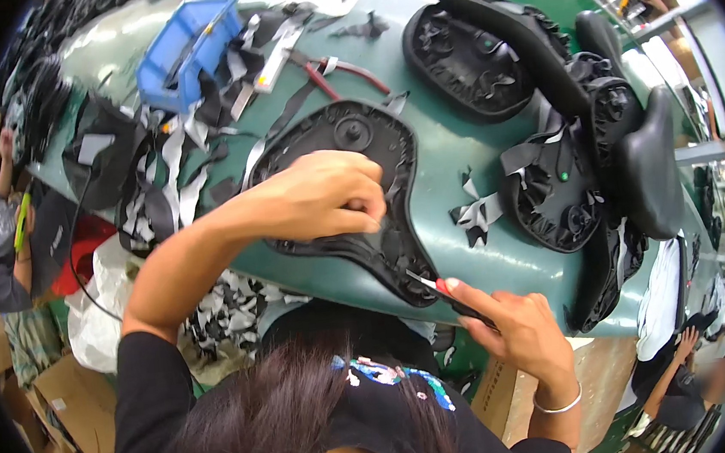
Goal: The person uses red-handled shears to trim excess black fabric from the underside of bicycle seats on a green assembly line. They repeatedly pick up seats, cut the loose material, and place the finished items on the table. The person also uses pliers to pull out stubborn fabric pieces.
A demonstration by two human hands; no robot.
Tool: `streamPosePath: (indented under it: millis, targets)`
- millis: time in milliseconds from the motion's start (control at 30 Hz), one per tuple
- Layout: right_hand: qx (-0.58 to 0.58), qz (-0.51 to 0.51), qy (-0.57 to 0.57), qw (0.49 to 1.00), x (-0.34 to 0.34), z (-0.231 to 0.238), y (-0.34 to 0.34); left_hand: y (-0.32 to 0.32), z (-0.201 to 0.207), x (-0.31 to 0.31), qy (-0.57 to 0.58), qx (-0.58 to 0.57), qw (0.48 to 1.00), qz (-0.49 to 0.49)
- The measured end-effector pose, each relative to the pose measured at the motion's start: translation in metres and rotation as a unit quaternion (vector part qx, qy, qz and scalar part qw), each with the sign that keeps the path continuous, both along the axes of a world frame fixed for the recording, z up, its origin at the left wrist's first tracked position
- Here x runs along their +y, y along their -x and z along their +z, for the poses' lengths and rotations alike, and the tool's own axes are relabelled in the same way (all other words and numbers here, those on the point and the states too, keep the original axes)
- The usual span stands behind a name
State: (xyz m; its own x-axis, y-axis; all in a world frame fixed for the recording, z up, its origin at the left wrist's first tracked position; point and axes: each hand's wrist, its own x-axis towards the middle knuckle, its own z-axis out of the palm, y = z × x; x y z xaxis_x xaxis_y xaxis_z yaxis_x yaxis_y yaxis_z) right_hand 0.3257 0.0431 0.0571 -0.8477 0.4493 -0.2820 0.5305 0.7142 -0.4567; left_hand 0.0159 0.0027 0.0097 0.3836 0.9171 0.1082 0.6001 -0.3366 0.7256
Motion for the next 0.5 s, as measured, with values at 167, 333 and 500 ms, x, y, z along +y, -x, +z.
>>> streamPosePath:
  millis: [167, 333, 500]
  targets:
    - [0.238, -0.164, -0.013, 0.957, 0.018, -0.015, 0.026, 0.042, 0.006, -0.007, 0.070, 0.128, 0.921, 0.361]
    - [0.375, -0.181, -0.144, 0.898, 0.087, 0.011, 0.064, 0.075, -0.003, 0.004, 0.145, -0.070, 0.935, 0.317]
    - [0.398, -0.302, -0.255, 0.828, 0.225, 0.063, 0.078, 0.100, 0.027, 0.046, 0.071, -0.549, 0.692, 0.463]
